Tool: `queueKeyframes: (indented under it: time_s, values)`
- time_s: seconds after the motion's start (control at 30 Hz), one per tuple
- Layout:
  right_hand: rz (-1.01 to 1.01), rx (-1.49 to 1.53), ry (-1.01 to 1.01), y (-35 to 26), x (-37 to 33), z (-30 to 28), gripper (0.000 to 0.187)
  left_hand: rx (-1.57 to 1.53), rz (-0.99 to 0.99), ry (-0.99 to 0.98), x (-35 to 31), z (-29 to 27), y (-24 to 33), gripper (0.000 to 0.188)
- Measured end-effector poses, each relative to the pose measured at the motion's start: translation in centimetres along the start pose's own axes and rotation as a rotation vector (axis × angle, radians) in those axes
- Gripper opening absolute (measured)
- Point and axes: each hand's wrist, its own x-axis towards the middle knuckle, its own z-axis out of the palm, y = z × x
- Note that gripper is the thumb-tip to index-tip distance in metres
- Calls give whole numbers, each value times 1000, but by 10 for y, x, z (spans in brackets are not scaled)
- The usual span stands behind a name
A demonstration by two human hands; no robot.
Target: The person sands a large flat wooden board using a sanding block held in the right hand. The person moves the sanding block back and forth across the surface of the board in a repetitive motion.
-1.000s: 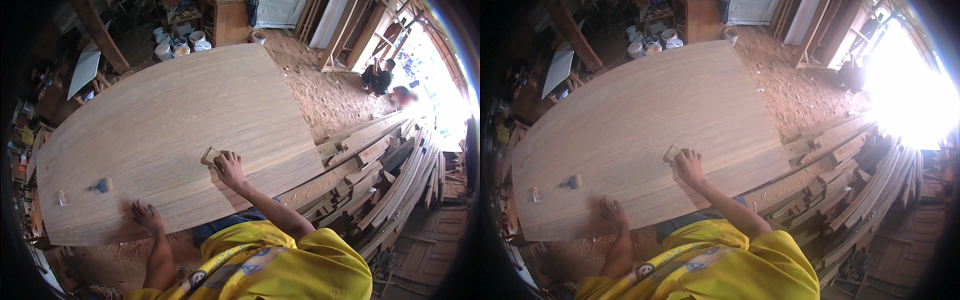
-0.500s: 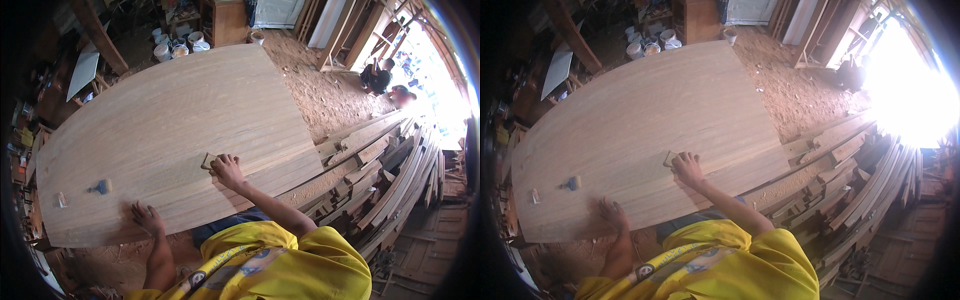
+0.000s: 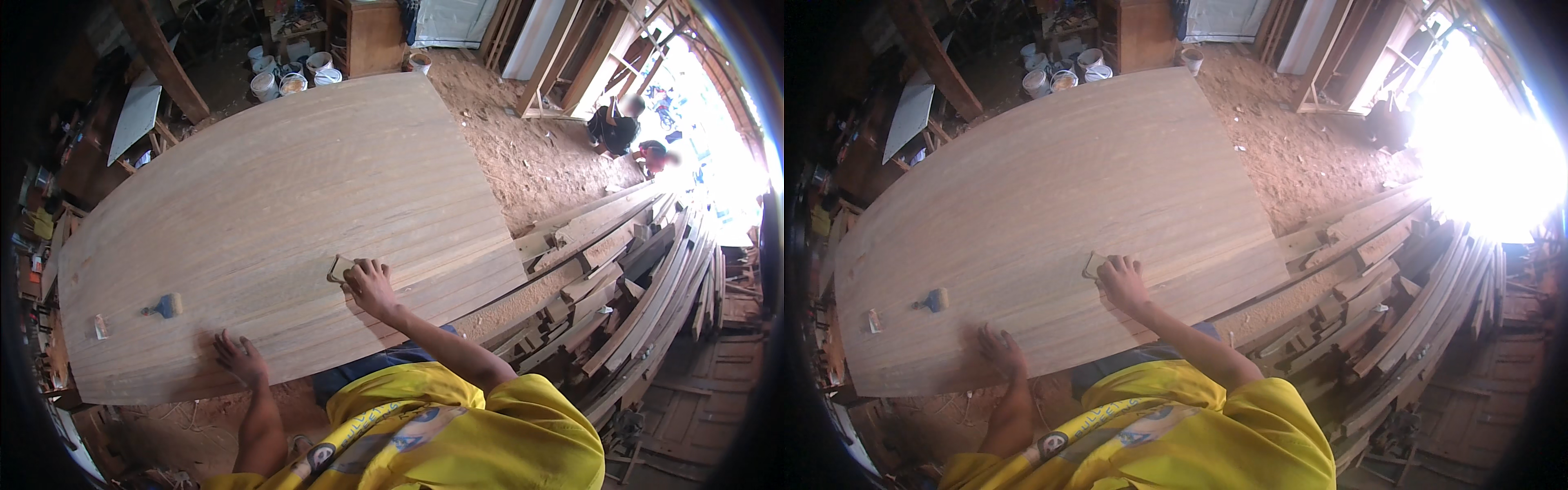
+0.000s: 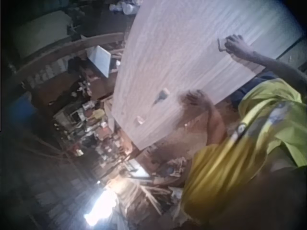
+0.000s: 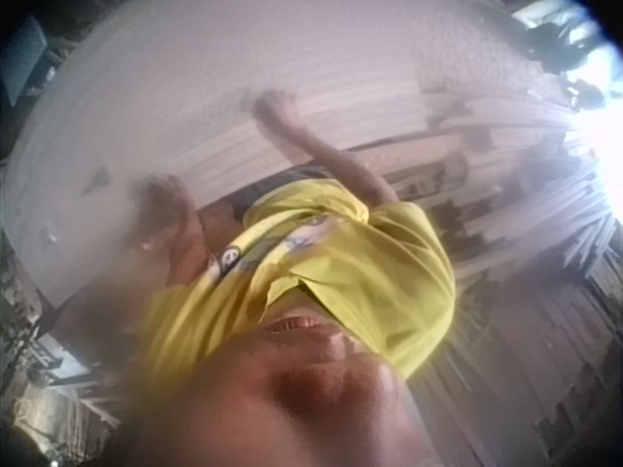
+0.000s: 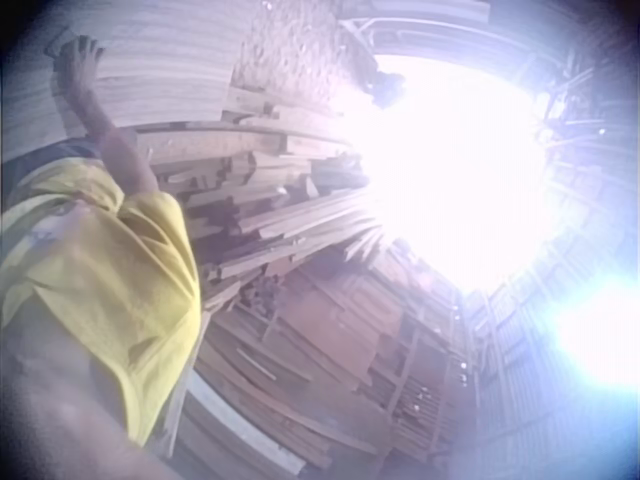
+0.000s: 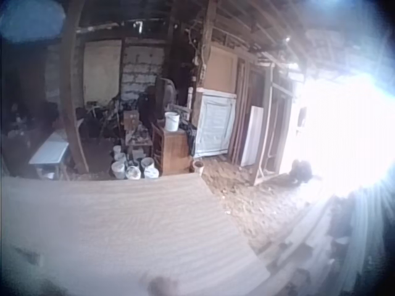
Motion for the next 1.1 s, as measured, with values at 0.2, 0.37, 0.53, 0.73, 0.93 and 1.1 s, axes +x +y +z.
queueKeyframes:
  time_s: [0.2,0.37,0.53,0.73,0.93,1.1]
  values:
    - [-141,8,-139,7,-5,-20,23,1,14,6,1,-2,1,48]
    - [93,-3,-8,20,27,-14,22,16,9,22,-1,-5,-3,48]
    - [53,30,36,1,19,11,26,34,0,27,-1,2,-10,48]
    - [-169,74,-164,-19,-27,2,25,0,2,0,2,-3,1,48]
    - [-102,35,24,-1,-1,-7,24,15,32,22,2,0,-2,48]
    - [56,-1,77,9,23,-7,22,37,8,7,3,0,-3,48]
